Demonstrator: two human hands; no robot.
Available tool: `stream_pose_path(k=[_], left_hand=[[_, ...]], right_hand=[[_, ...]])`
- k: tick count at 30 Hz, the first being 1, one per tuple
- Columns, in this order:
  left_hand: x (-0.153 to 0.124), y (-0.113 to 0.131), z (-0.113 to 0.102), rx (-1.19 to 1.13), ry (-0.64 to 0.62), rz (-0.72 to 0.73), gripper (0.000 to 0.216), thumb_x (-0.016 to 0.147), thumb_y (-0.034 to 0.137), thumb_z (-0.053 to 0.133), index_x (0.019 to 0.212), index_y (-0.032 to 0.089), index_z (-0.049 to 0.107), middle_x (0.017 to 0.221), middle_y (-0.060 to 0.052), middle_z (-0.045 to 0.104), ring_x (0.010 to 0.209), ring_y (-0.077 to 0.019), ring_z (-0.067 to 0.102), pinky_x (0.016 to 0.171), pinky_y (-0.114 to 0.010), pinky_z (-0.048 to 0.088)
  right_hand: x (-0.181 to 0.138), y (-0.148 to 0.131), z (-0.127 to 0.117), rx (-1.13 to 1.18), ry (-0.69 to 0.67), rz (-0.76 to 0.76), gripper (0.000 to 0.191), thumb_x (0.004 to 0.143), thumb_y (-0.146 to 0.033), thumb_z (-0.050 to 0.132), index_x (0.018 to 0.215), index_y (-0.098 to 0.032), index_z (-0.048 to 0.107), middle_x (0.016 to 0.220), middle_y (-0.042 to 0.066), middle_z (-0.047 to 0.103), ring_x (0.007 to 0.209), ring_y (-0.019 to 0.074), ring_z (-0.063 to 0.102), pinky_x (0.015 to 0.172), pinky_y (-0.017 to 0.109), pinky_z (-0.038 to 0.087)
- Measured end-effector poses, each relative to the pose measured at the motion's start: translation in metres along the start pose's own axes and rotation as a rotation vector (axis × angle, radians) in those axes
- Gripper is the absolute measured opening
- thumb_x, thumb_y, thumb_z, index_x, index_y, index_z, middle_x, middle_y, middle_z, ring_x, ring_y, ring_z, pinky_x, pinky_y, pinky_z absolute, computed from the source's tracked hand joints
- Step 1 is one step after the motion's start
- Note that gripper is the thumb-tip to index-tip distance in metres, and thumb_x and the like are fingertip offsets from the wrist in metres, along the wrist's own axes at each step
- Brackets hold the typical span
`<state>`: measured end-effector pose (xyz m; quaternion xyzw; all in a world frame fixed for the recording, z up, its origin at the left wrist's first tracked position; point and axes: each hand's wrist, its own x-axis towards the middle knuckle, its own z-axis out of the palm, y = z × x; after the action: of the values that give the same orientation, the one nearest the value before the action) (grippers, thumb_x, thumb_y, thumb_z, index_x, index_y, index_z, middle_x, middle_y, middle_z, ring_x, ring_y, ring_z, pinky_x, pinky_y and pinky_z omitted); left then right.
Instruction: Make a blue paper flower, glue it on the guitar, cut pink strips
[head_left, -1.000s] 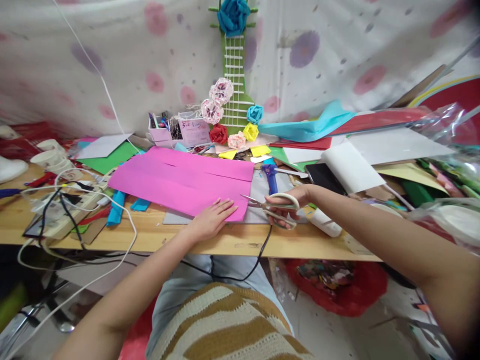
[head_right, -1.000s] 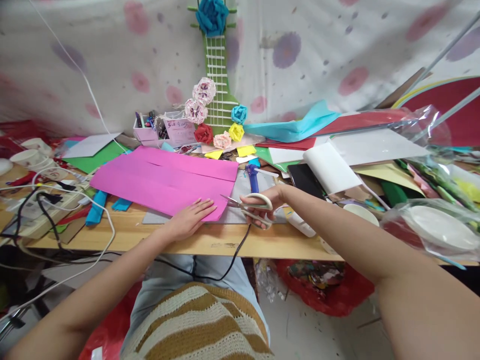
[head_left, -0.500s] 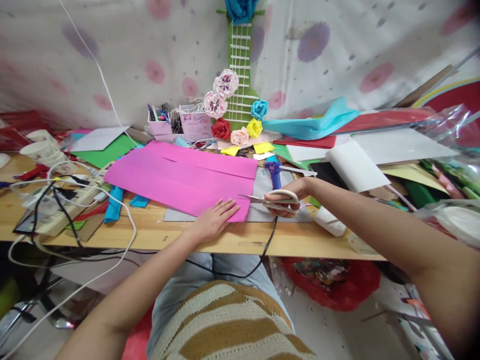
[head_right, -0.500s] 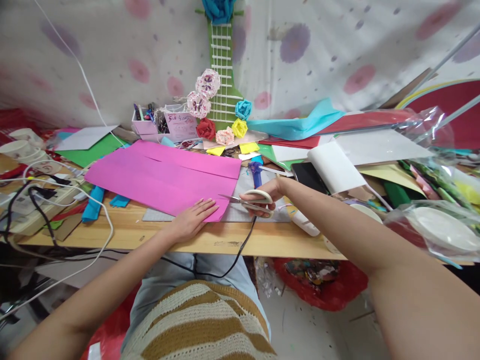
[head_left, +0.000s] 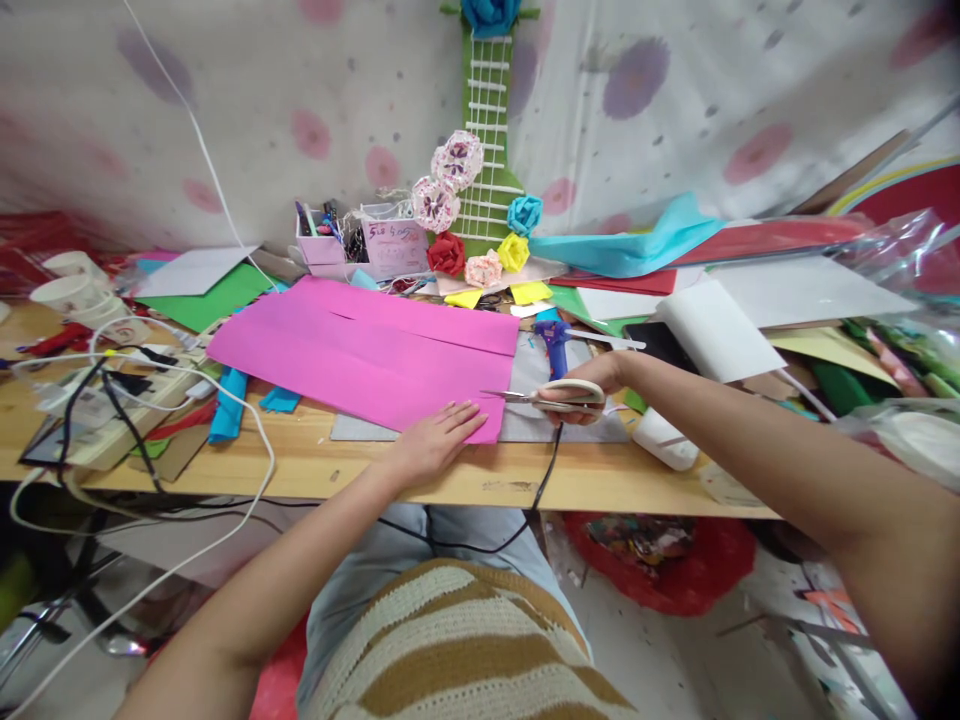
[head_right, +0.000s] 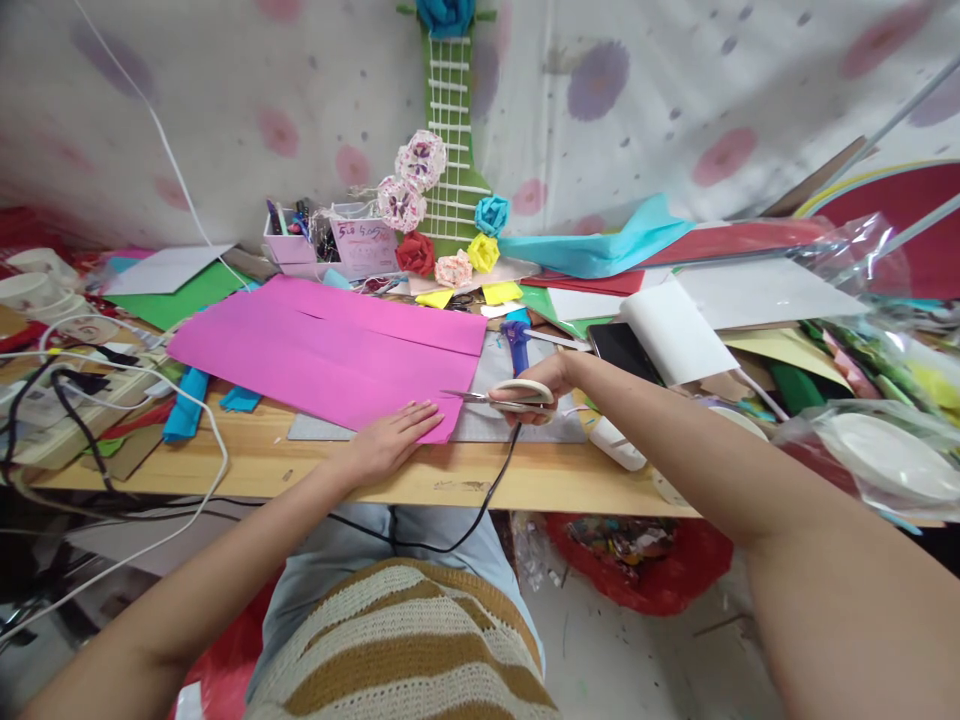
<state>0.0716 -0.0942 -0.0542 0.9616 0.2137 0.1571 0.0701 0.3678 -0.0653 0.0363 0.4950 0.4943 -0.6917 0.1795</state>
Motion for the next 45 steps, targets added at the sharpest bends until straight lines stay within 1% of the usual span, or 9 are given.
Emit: stream_pose_path(k=[3,10,16,21,27,32,38,42,45], left_hand=[[0.000,0.000,0.001,0.007,0.014,0.013,0.042,0.094,0.024,0.031,0.133,0.013,0.040,0.139,-0.012,0.043,0.132,-0.0190,0.033,0.110,-0.041,0.033],[0.000,0.002,-0.003,0.013,0.031,0.034,0.042,0.093,0.022,0.031,0.134,0.013,0.039,0.139,-0.013,0.043,0.133,-0.0186,0.032,0.110,-0.041,0.032],[-0.001,0.001,-0.001,0.012,0.057,0.035,0.043,0.092,0.021,0.032,0.134,0.014,0.038,0.139,-0.012,0.043,0.133,-0.0180,0.033,0.110,-0.040,0.033],[-0.001,-0.001,0.002,0.014,0.058,0.035,0.043,0.093,0.022,0.031,0.134,0.014,0.038,0.139,-0.011,0.043,0.132,-0.0179,0.034,0.110,-0.040,0.033],[-0.001,0.000,0.000,0.022,0.055,0.042,0.042,0.093,0.022,0.031,0.134,0.014,0.039,0.138,-0.011,0.045,0.132,-0.0184,0.035,0.109,-0.041,0.034],[0.000,0.002,-0.002,0.018,0.048,0.036,0.042,0.093,0.022,0.031,0.133,0.014,0.040,0.137,-0.012,0.045,0.132,-0.0187,0.035,0.108,-0.041,0.035],[0.000,0.002,-0.002,0.016,0.044,0.026,0.041,0.093,0.022,0.030,0.133,0.014,0.040,0.138,-0.011,0.045,0.131,-0.0183,0.036,0.109,-0.041,0.034],[-0.001,0.002,-0.001,0.007,0.038,0.022,0.042,0.093,0.021,0.030,0.133,0.014,0.040,0.138,-0.012,0.044,0.133,-0.0178,0.033,0.110,-0.041,0.032],[-0.001,0.002,-0.001,0.003,0.029,0.015,0.042,0.093,0.021,0.030,0.133,0.013,0.039,0.139,-0.012,0.043,0.134,-0.0179,0.031,0.110,-0.041,0.031]], right_hand=[[0.001,0.001,0.001,-0.015,-0.014,-0.014,0.061,0.067,-0.072,0.054,0.082,-0.013,0.057,0.056,-0.002,0.044,0.049,0.0078,0.042,0.044,0.022,0.033],[0.002,0.004,0.002,-0.055,0.008,-0.012,0.069,0.062,-0.077,0.054,0.086,-0.013,0.057,0.063,0.001,0.051,0.057,0.0114,0.050,0.047,0.023,0.037],[-0.002,0.000,0.006,-0.046,-0.009,-0.010,0.068,0.063,-0.076,0.054,0.086,-0.013,0.058,0.066,0.003,0.054,0.060,0.0122,0.053,0.048,0.023,0.038],[-0.003,0.000,0.008,-0.050,-0.040,-0.043,0.069,0.062,-0.077,0.053,0.087,-0.012,0.058,0.065,0.003,0.054,0.060,0.0122,0.052,0.048,0.023,0.038],[0.000,0.005,0.005,-0.050,-0.013,-0.036,0.066,0.065,-0.077,0.050,0.085,-0.014,0.057,0.061,0.001,0.050,0.055,0.0101,0.048,0.047,0.023,0.035],[0.003,0.010,0.002,-0.032,-0.046,-0.080,0.064,0.064,-0.074,0.055,0.085,-0.013,0.056,0.056,-0.004,0.041,0.049,0.0069,0.039,0.045,0.022,0.032],[0.004,0.012,0.002,-0.063,0.014,-0.107,0.061,0.066,-0.074,0.053,0.082,-0.015,0.055,0.055,-0.003,0.042,0.048,0.0067,0.038,0.044,0.022,0.030],[0.008,0.016,-0.001,-0.088,0.041,-0.094,0.064,0.064,-0.075,0.053,0.081,-0.013,0.057,0.052,-0.005,0.038,0.045,0.0054,0.033,0.043,0.021,0.029],[0.009,0.018,-0.002,-0.096,0.041,-0.113,0.066,0.063,-0.075,0.055,0.083,-0.012,0.056,0.053,-0.005,0.039,0.046,0.0053,0.035,0.044,0.021,0.030]])
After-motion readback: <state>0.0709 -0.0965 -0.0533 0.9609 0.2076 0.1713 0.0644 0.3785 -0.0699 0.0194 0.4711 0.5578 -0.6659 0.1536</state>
